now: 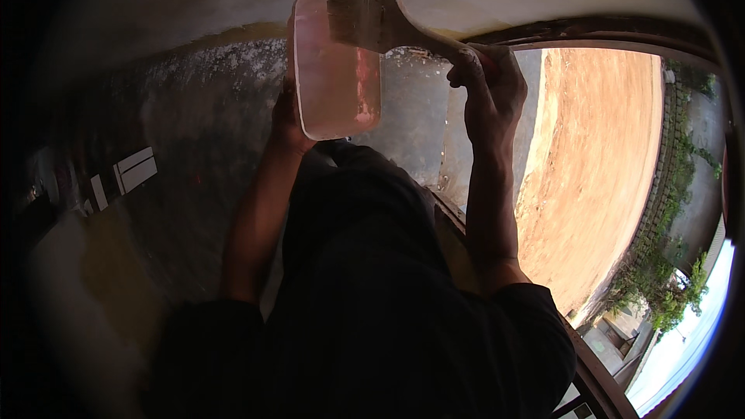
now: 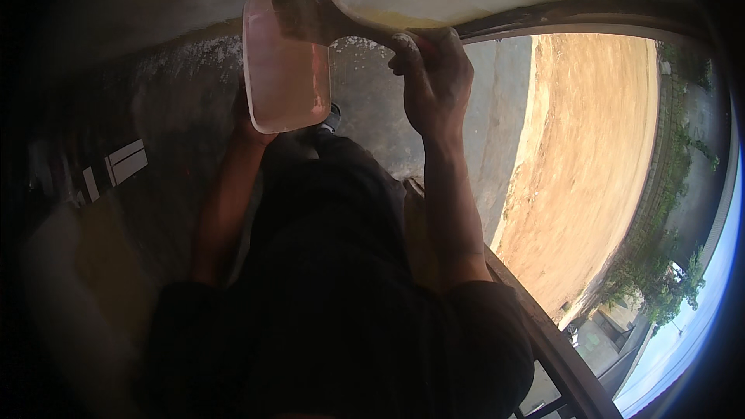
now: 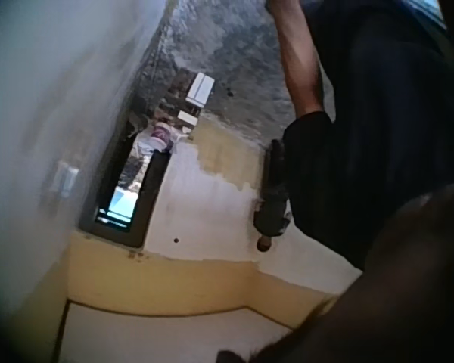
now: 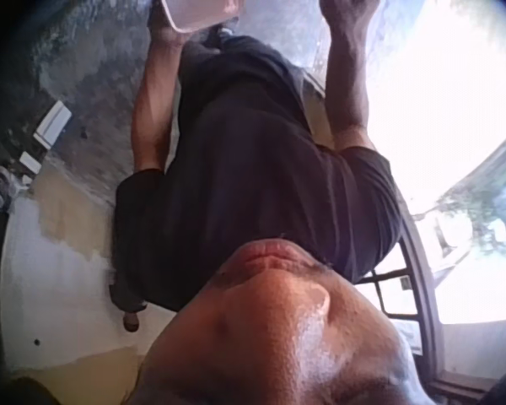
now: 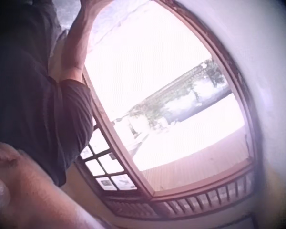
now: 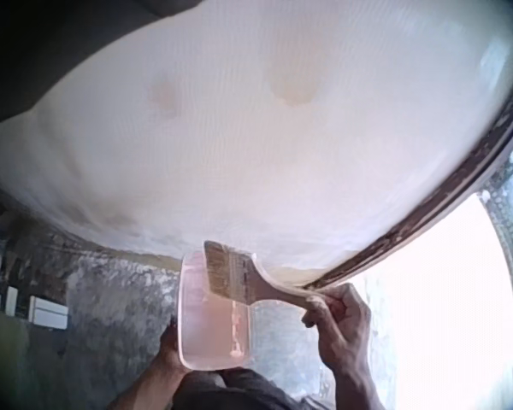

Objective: The person paints a section of an interior wall near an open doorway using a wide brush, dipping it into a small rectangular container of paint between strokes.

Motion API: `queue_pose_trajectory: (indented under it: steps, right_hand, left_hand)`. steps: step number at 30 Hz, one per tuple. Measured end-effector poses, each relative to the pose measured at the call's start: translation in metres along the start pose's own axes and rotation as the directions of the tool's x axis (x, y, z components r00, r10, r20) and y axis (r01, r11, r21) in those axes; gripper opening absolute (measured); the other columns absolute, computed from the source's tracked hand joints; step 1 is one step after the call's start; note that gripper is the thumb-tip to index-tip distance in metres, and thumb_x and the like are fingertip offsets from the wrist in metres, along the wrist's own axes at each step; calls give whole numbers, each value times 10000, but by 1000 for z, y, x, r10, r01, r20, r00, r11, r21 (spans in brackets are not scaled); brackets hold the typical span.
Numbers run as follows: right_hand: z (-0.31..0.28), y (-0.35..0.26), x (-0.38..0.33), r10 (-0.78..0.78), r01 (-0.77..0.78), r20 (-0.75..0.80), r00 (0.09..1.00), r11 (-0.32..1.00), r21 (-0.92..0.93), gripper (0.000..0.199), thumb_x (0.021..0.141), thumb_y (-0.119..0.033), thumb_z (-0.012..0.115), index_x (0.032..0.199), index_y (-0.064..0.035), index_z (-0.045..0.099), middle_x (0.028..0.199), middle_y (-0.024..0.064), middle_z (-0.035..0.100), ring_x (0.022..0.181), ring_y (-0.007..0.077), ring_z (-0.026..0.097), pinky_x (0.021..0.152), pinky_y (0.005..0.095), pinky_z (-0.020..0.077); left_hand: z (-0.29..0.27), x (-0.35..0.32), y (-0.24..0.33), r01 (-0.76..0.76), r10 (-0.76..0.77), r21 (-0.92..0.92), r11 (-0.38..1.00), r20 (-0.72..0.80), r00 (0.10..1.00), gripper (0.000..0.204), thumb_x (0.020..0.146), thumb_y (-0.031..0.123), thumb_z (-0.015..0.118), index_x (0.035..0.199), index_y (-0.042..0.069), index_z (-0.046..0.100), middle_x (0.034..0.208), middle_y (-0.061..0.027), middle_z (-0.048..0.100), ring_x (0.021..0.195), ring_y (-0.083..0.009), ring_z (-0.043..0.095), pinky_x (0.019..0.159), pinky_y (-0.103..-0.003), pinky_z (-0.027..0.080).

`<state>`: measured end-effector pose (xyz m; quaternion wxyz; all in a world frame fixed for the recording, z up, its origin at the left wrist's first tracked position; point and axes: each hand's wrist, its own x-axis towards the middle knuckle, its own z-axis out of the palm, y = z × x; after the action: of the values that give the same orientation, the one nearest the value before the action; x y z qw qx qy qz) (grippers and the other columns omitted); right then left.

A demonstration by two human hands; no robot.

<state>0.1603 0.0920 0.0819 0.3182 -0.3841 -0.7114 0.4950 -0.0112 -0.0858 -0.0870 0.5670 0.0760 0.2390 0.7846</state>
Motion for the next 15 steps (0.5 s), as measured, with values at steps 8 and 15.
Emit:
queue_pose_trajectory:
  steps: [8,15]
  right_hand:
    - [-39,130,-59,481,-517,325,815,348,782,175,937,-192,648,1062,-83,593,961,78,661,854,191,614,776,337,486]
    - [-30,257,-47,589,-632,364,721,344,695,267,906,-110,634,1152,-82,535,998,57,639,836,159,610,692,303,488]
  left_hand:
    - [-18,-13,11,144,-144,-280,949,20,989,689,955,499,535,1486,110,332,1442,-116,461,1284,-303,501,1050,-494,459]
    - [-53,-22,11,201,-306,-573,795,-93,948,633,982,437,519,1499,131,319,1481,-136,400,1317,-356,436,1077,-546,376]
